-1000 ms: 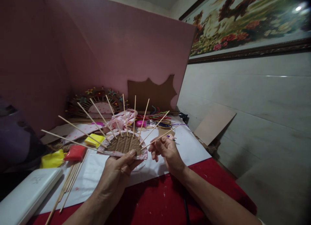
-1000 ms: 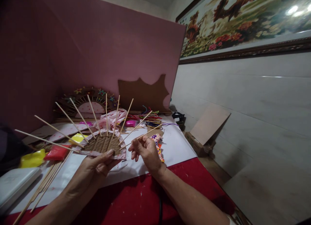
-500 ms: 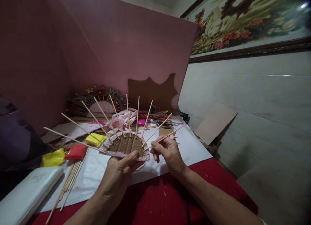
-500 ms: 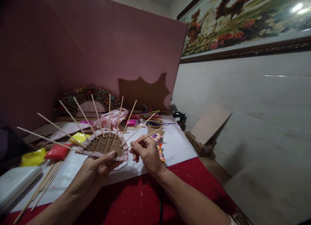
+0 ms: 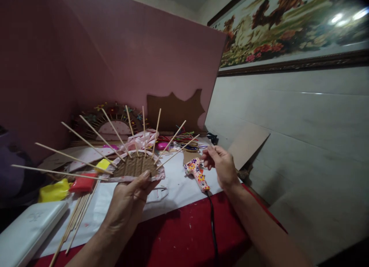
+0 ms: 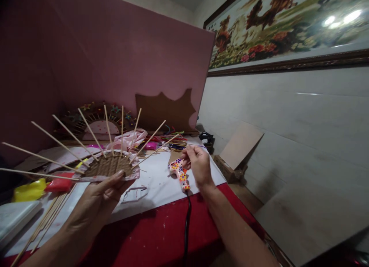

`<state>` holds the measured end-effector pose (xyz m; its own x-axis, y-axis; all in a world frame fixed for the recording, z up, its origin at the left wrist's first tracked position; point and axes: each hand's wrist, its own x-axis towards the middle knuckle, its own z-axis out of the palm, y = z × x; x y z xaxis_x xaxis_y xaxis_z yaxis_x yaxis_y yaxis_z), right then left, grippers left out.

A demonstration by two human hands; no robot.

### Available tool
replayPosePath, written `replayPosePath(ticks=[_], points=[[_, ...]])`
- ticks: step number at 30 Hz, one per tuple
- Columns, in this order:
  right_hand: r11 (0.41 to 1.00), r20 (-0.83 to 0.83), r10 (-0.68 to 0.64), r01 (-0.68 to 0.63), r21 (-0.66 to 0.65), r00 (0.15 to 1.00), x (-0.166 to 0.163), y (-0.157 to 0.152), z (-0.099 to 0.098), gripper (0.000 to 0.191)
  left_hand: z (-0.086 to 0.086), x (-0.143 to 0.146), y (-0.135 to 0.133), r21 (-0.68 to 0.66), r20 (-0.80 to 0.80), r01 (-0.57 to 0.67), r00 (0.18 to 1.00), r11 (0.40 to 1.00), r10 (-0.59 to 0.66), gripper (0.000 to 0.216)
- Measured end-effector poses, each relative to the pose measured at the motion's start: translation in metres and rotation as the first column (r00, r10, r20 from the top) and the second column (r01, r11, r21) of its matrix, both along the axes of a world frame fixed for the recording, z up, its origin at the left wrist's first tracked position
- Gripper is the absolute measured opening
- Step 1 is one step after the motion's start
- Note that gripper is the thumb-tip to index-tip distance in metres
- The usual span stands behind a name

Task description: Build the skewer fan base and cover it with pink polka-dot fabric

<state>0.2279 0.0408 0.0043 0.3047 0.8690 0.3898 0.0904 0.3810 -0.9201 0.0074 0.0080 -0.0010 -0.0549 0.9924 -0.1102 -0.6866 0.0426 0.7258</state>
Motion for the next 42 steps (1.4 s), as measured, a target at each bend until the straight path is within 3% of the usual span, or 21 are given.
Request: replayPosePath(ticks=[2, 3, 5, 8, 10, 15, 18, 20, 23, 25, 27, 30, 33, 42], points=[[0.995, 0.397, -0.059, 0.085, -0.048, 0.916, 0.016, 0.000, 0.004, 0.029, 0.003, -0.003, 0.002, 0.011, 0.026, -0.021, 0.999, 1.000, 0.021, 0.010], [0.992, 0.494, -0.052, 0.103, -0.077, 0.868, 0.020, -0.002, 0.004, 0.027, 0.005, -0.003, 0.003, 0.016, 0.035, -0.030, 0.999, 0.999, 0.030, 0.009], [0.968, 0.729, -0.009, 0.189, -0.166, 0.684, 0.019, -0.006, -0.001, 0.028, 0.006, -0.004, 0.004, 0.023, 0.050, -0.052, 0.997, 0.998, 0.051, 0.007], [0.909, 0.922, 0.064, 0.360, -0.212, 0.381, 0.006, -0.013, -0.014, 0.055, 0.006, -0.005, 0.004, 0.031, 0.063, -0.073, 0.995, 0.997, 0.071, 0.005], [0.896, 0.939, 0.069, 0.393, -0.208, 0.337, -0.001, -0.015, -0.022, 0.059, 0.005, -0.006, 0.004, 0.057, 0.063, -0.060, 0.996, 0.997, 0.057, 0.004], [0.901, 0.909, 0.021, 0.387, -0.198, 0.416, 0.002, -0.014, -0.029, 0.024, 0.003, -0.007, 0.005, 0.081, 0.070, -0.063, 0.996, 0.995, 0.057, 0.005], [0.898, 0.882, -0.049, 0.407, -0.167, 0.468, 0.011, -0.021, -0.026, 0.019, 0.002, -0.008, 0.004, 0.063, 0.057, -0.060, 0.997, 0.996, 0.057, 0.006], [0.909, 0.805, -0.128, 0.394, -0.139, 0.580, 0.014, -0.030, -0.023, 0.019, 0.002, -0.008, 0.002, 0.053, 0.053, -0.053, 0.997, 0.997, 0.051, 0.008], [0.955, 0.413, -0.216, 0.279, -0.098, 0.885, 0.010, -0.049, -0.018, 0.011, 0.002, -0.007, 0.000, 0.039, 0.040, -0.038, 0.999, 0.999, 0.036, 0.009], [0.983, 0.132, -0.020, 0.044, -0.178, 0.991, 0.002, -0.061, -0.013, 0.019, 0.001, -0.005, 0.000, 0.024, 0.039, -0.039, 0.999, 0.999, 0.038, 0.011], [0.935, -0.059, 0.230, -0.237, -0.262, 0.971, -0.008, -0.073, -0.008, 0.022, 0.001, -0.004, 0.001, 0.015, 0.038, -0.045, 0.998, 0.999, 0.045, 0.013], [0.872, -0.146, 0.361, -0.389, -0.296, 0.921, -0.018, -0.085, -0.004, 0.024, -0.001, -0.003, 0.001, 0.017, 0.027, -0.042, 0.999, 0.999, 0.042, 0.013], [0.851, -0.135, 0.404, -0.426, -0.307, 0.905, -0.022, -0.092, -0.002, 0.032, -0.002, -0.002, 0.000, 0.031, 0.003, -0.023, 1.000, 0.999, 0.023, 0.010], [0.868, 0.007, 0.359, -0.331, -0.370, 0.933, -0.029, -0.097, 0.003, 0.031, 0.000, 0.001, -0.007, 0.081, -0.069, 0.065, 0.996, 0.995, -0.059, 0.017]])
